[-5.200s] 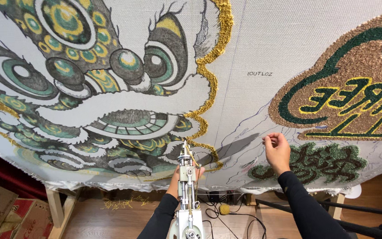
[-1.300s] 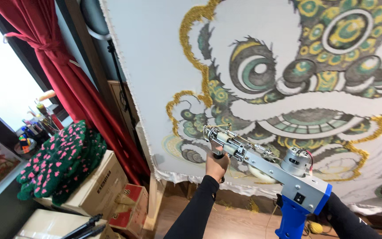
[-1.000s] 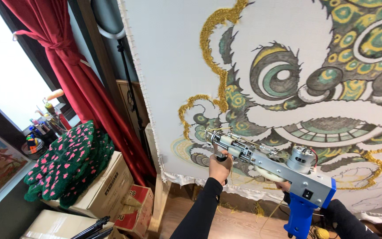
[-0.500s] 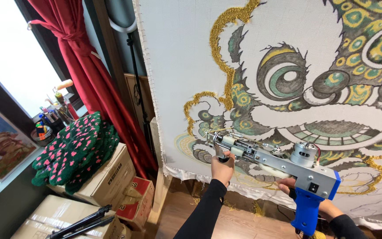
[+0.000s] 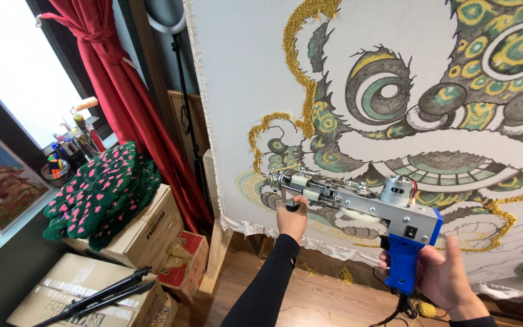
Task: The person uses a tufting gun to apply yellow yarn onto a large vertical canvas with a printed design, following the outlines of the pattern and then threading more yarn into the tool.
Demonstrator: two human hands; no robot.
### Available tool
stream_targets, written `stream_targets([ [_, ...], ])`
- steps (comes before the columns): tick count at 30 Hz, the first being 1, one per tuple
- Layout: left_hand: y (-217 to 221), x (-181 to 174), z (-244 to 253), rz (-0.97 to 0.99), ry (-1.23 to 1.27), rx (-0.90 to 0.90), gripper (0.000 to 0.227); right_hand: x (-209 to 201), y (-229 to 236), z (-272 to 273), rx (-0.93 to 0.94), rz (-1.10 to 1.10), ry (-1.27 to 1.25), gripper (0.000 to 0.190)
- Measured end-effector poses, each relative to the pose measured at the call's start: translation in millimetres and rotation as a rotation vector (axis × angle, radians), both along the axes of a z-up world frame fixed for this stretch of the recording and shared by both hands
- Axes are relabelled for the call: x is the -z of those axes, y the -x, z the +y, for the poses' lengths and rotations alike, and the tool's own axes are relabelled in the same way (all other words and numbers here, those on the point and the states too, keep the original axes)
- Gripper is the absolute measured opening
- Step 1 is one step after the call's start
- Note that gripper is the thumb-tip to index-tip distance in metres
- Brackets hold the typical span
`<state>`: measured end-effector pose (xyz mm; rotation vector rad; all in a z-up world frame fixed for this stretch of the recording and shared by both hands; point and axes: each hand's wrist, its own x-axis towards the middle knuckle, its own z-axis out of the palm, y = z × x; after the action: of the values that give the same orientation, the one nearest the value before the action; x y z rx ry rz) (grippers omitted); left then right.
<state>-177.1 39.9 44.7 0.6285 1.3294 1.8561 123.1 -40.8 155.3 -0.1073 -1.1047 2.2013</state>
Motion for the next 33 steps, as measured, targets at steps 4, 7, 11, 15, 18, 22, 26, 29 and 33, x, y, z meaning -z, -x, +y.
stream_targets([
  [4,6,-3,10,0.037,0.028,0.035,0.023,30,10,14,0.586,-0.597,0.094,0.082],
  [7,18,-1,24,0.097,-0.014,0.052,0.023,43,26,19,0.706,-0.568,0.062,0.070],
  [11,47,6,47,0.031,-0.083,0.145,0.022,40,64,19,0.758,-0.521,0.068,0.064],
  [15,68,8,77,0.080,-0.024,0.212,0.020,35,96,12,0.669,-0.486,0.110,0.056],
  [18,78,9,97,0.216,-0.060,0.260,0.016,38,121,7,0.740,-0.576,0.112,0.047],
  [22,90,13,123,0.310,-0.056,0.427,0.016,53,160,1,0.925,-0.538,0.017,0.035],
  [26,97,24,151,0.413,-0.137,0.556,0.017,64,192,-3,1.067,-0.487,0.044,0.028],
  [29,93,34,172,0.350,-0.176,0.627,0.017,67,208,0,1.119,-0.494,0.068,0.027],
  [33,91,38,194,0.427,-0.191,0.645,0.016,65,225,8,1.194,-0.510,0.095,0.028],
])
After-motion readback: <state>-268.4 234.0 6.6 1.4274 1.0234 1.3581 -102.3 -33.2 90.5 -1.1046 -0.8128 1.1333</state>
